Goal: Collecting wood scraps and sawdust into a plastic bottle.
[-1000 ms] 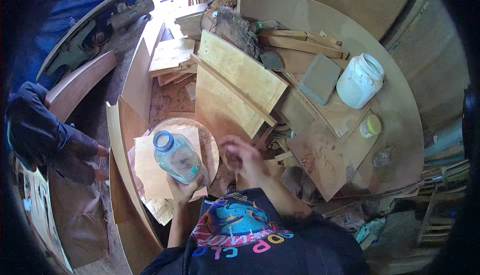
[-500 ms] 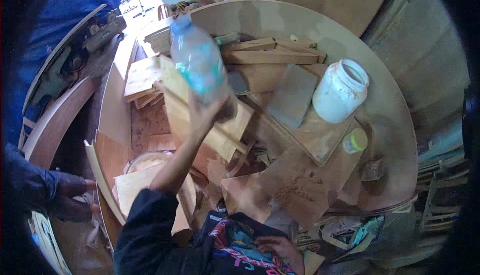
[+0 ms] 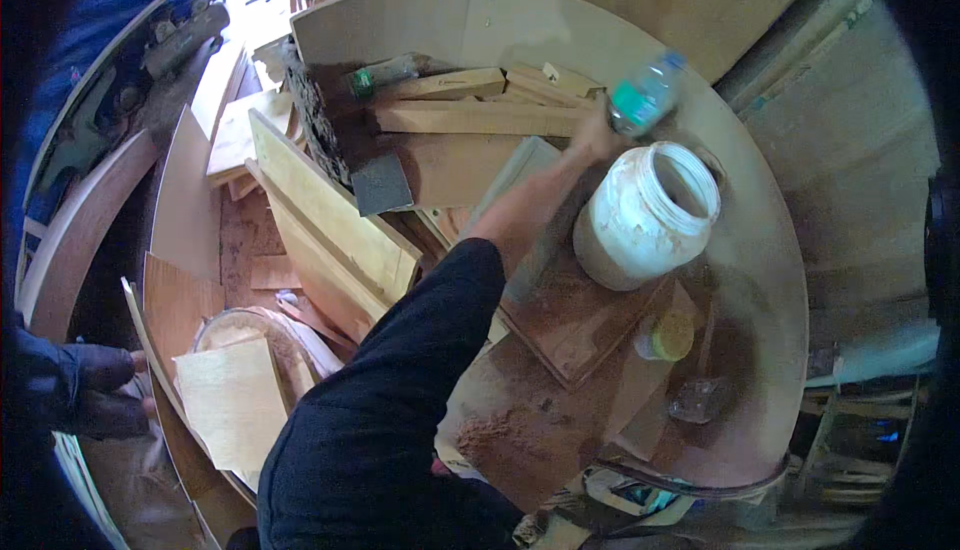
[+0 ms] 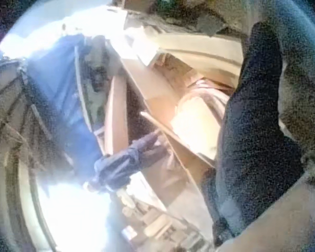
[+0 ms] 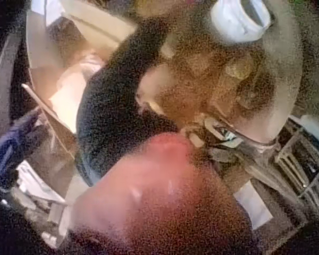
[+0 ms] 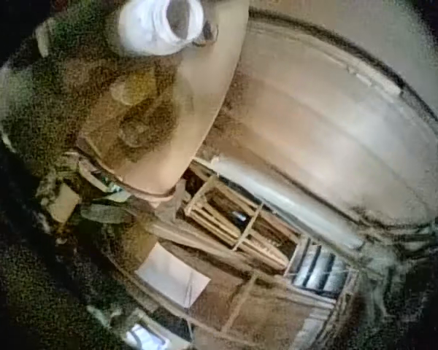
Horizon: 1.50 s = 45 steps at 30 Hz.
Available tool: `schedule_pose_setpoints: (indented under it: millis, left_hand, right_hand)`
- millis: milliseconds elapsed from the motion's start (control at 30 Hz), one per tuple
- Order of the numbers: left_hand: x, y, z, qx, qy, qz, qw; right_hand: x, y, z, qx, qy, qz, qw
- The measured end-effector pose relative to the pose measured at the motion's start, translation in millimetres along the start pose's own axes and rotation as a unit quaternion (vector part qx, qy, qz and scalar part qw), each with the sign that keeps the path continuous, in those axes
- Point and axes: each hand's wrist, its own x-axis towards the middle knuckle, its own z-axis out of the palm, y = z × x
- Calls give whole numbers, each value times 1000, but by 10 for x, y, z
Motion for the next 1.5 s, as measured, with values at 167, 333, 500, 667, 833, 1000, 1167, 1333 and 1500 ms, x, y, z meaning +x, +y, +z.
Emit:
schedule_pose_setpoints:
  millis: [167, 333, 500, 667, 833, 1000, 1167, 1333, 1500]
  left_hand:
    - [272, -218, -454, -71, -241, 19, 968]
    - [356, -1018, -2615, 628, -64, 70, 773]
    - [229, -777, -2452, 548, -95, -109, 824]
    - [44, -1006, -3016, 622, -117, 20, 774]
    - [-520, -195, -2632, 512, 1, -138, 848]
    - [-937, 261, -2545, 532, 49, -32, 845]
    - [-1365, 372, -2362, 507, -30, 25, 861]
    - [-1535, 180, -2310, 504, -45, 64, 860]
    - [-1947, 554, -2349, 385, -41, 102, 916]
  right_hand:
    - [-59, -169, -208, 31, 22, -9, 999]
    - [77, -263, -301, 60, 13, -39, 997]
    - [72, -246, -237, 100, 50, -74, 991]
    - [97, -354, -141, 99, 36, -105, 989]
    - [-38, -341, -9, 129, 64, -142, 979]
    - [-72, -370, 105, 156, 67, -173, 970]
    - [-102, -382, 198, 187, 74, -212, 957]
    - [-139, -360, 327, 215, 82, -242, 942]
    - [-148, -341, 515, 238, 91, -272, 928]
